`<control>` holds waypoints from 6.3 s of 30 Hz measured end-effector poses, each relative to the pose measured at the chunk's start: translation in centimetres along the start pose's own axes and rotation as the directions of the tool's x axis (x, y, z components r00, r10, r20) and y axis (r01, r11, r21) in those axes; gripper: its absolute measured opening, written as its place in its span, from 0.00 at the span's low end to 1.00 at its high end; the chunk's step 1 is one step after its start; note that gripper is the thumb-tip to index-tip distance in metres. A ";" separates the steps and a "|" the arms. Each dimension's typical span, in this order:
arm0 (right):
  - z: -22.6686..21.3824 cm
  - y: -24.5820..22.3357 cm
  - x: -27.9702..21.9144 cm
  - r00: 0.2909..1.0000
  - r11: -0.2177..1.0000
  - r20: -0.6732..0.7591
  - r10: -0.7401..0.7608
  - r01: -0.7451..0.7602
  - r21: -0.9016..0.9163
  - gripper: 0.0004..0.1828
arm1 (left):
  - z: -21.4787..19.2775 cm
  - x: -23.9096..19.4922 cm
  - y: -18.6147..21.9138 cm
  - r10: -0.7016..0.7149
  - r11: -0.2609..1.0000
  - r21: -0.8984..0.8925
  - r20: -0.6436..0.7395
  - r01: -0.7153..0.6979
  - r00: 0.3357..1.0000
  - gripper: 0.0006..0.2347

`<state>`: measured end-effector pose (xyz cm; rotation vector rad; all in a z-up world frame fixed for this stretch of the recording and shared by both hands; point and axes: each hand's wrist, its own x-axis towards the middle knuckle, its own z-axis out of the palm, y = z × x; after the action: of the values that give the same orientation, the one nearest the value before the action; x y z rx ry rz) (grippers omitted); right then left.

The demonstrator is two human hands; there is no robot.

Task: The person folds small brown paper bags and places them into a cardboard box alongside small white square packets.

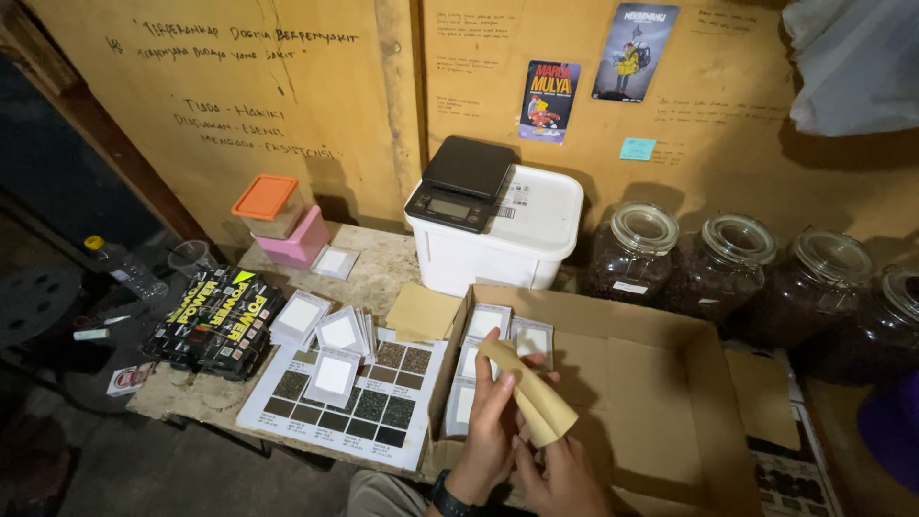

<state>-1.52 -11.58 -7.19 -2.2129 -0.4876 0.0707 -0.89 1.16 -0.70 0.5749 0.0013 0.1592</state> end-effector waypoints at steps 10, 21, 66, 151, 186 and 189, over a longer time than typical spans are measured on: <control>-1.2 -1.4 0.7 0.999 0.992 0.036 0.035 -0.030 -0.122 0.13 | 0.2 -0.4 3.0 -0.174 0.954 0.219 -0.153 0.205 0.973 0.31; -6.8 -6.7 2.8 0.703 0.740 -0.244 -0.668 0.593 -0.318 0.10 | -3.4 1.4 3.2 0.018 0.999 0.046 -0.218 -0.008 0.976 0.16; -7.8 1.1 14.2 0.977 0.514 0.108 0.184 -0.189 0.837 0.15 | -4.6 1.9 3.3 0.034 0.967 -0.235 -0.245 -0.093 0.969 0.13; -5.6 -4.5 2.7 0.742 0.930 -0.671 -0.014 0.256 0.264 0.23 | -4.6 1.3 1.1 -0.208 0.902 0.358 -0.131 0.242 0.969 0.19; -3.6 -0.5 2.7 0.951 0.783 -0.067 0.300 -0.206 0.586 0.15 | -2.3 0.8 1.7 -0.136 0.771 0.608 -0.131 0.188 0.982 0.10; -3.4 -0.2 2.7 0.973 0.813 -0.097 0.209 -0.118 0.570 0.15 | -2.9 0.9 1.4 -0.078 0.767 0.633 -0.076 0.108 0.994 0.22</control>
<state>1.65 -12.95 -4.59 -1.6519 -0.1521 0.1166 -0.33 4.07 -2.32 1.2571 0.1341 0.0698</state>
